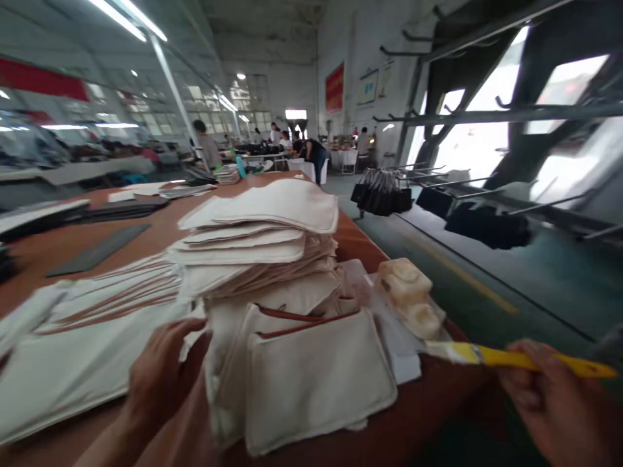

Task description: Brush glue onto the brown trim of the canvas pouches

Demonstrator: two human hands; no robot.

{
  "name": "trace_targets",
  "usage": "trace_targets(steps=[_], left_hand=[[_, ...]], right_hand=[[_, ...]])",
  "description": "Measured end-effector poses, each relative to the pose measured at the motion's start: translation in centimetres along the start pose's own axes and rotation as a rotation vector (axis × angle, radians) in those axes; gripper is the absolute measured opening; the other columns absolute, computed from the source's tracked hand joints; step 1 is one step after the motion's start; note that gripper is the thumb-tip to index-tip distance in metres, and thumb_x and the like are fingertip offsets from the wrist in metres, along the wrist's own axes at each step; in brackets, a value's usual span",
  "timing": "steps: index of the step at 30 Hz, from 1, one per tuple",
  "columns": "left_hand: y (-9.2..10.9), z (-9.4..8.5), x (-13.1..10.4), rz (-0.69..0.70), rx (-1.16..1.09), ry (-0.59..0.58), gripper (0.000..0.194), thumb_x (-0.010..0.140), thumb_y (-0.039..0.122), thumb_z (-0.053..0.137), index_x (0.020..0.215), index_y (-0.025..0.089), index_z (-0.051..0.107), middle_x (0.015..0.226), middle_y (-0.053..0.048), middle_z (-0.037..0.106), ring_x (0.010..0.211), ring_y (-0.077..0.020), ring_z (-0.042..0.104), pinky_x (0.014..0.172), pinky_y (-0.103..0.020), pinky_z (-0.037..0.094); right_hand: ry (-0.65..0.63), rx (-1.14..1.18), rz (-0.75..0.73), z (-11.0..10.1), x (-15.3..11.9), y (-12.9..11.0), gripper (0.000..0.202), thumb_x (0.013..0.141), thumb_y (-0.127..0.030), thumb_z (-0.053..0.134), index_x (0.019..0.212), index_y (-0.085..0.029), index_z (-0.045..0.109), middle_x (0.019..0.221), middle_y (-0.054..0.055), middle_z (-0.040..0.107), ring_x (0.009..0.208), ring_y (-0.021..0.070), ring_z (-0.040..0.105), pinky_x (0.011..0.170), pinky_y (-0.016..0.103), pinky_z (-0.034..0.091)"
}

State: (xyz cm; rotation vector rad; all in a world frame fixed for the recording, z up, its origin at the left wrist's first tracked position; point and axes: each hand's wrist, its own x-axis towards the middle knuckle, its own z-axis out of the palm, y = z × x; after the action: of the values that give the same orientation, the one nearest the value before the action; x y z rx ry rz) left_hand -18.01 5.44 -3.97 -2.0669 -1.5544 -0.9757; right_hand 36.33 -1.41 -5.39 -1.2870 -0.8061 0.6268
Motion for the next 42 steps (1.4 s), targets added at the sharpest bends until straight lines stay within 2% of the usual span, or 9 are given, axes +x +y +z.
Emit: trace_targets(steps=[2,5,10,16,20,24,27,36,42], left_hand=[[3.2,1.1,-0.7,0.21,-0.061,-0.101,0.019,0.096,0.035,0.06,0.114,0.029,0.059,0.102,-0.002,0.068,0.093,-0.0224,0.066,0.083,-0.036,0.054],[7.9,2.9,-0.1,0.342,-0.111,-0.188,0.018,0.097,0.032,0.059,0.114,0.026,0.062,0.105,-0.004,0.07,0.091,-0.0209,0.067,0.083,-0.033,0.053],[14.1,5.7,1.8,0.292,-0.138,-0.313,0.017,0.099,0.024,0.049,0.107,0.021,0.064,0.104,-0.007,0.07,0.095,-0.0221,0.065,0.082,-0.033,0.054],[21.1,9.4,3.8,0.205,-0.093,-0.631,0.026,0.097,0.019,0.05,0.12,0.02,0.062,0.123,-0.009,0.066,0.114,-0.0256,0.06,0.098,-0.039,0.049],[24.3,12.7,5.4,0.109,-0.006,-0.681,0.025,0.097,0.025,0.05,0.116,0.017,0.065,0.117,-0.013,0.068,0.113,-0.0304,0.06,0.097,-0.045,0.047],[25.6,15.2,6.5,0.039,0.023,-0.698,0.023,0.098,0.023,0.047,0.103,0.017,0.069,0.112,-0.015,0.069,0.112,-0.0315,0.06,0.094,-0.046,0.047],[25.6,15.6,7.0,-0.002,0.01,-0.714,0.019,0.095,0.023,0.053,0.096,0.017,0.071,0.105,-0.014,0.07,0.107,-0.0308,0.062,0.09,-0.044,0.049],[24.6,11.6,6.4,-0.059,-0.213,-0.677,0.015,0.095,0.031,0.059,0.094,0.023,0.072,0.098,-0.003,0.069,0.089,-0.0183,0.066,0.075,-0.027,0.045],[24.7,8.8,5.5,-0.163,-0.591,-0.71,0.016,0.089,0.028,0.063,0.094,0.022,0.077,0.087,-0.002,0.067,0.08,-0.0165,0.064,0.072,-0.026,0.044]], right_hand=[[0.084,-0.027,-0.011,-1.1,1.6,-0.2,0.032,0.088,-0.051,0.071,0.083,-0.021,0.065,0.062,-0.001,0.048,0.05,0.0147,0.043,0.041,0.024,0.037],[0.04,-0.405,-0.172,-1.9,4.4,0.7,0.04,0.092,-0.057,0.065,0.097,-0.017,0.07,0.067,0.002,0.06,0.054,0.0188,0.054,0.047,0.028,0.041],[-0.242,-0.641,-0.371,-0.4,7.5,4.4,0.041,0.096,-0.055,0.053,0.092,-0.019,0.071,0.08,0.005,0.07,0.07,0.0247,0.066,0.068,0.035,0.05],[-0.35,-0.619,-0.388,2.4,9.4,7.9,0.037,0.089,-0.054,0.057,0.085,-0.021,0.075,0.092,0.008,0.074,0.082,0.0281,0.07,0.078,0.038,0.053],[-0.377,-0.616,-0.407,1.5,9.9,7.3,0.039,0.092,-0.054,0.053,0.09,-0.021,0.075,0.088,0.008,0.074,0.077,0.0269,0.069,0.074,0.037,0.053],[-0.427,-0.594,-0.466,0.1,9.3,5.8,0.036,0.097,-0.049,0.053,0.094,-0.019,0.074,0.096,0.009,0.072,0.087,0.0267,0.068,0.081,0.038,0.052],[-0.528,-0.574,-0.512,-0.8,8.3,4.8,0.03,0.099,-0.043,0.054,0.097,-0.021,0.075,0.096,0.008,0.071,0.088,0.0253,0.067,0.081,0.037,0.052],[-0.486,-0.52,-0.635,-2.7,5.6,4.9,0.021,0.103,-0.034,0.056,0.104,-0.021,0.072,0.098,0.008,0.069,0.09,0.0251,0.066,0.082,0.038,0.053],[-0.143,-0.217,-0.269,-1.4,2.6,1.2,0.029,0.097,-0.048,0.065,0.102,-0.02,0.072,0.08,0.005,0.066,0.063,0.0188,0.061,0.057,0.028,0.05]])
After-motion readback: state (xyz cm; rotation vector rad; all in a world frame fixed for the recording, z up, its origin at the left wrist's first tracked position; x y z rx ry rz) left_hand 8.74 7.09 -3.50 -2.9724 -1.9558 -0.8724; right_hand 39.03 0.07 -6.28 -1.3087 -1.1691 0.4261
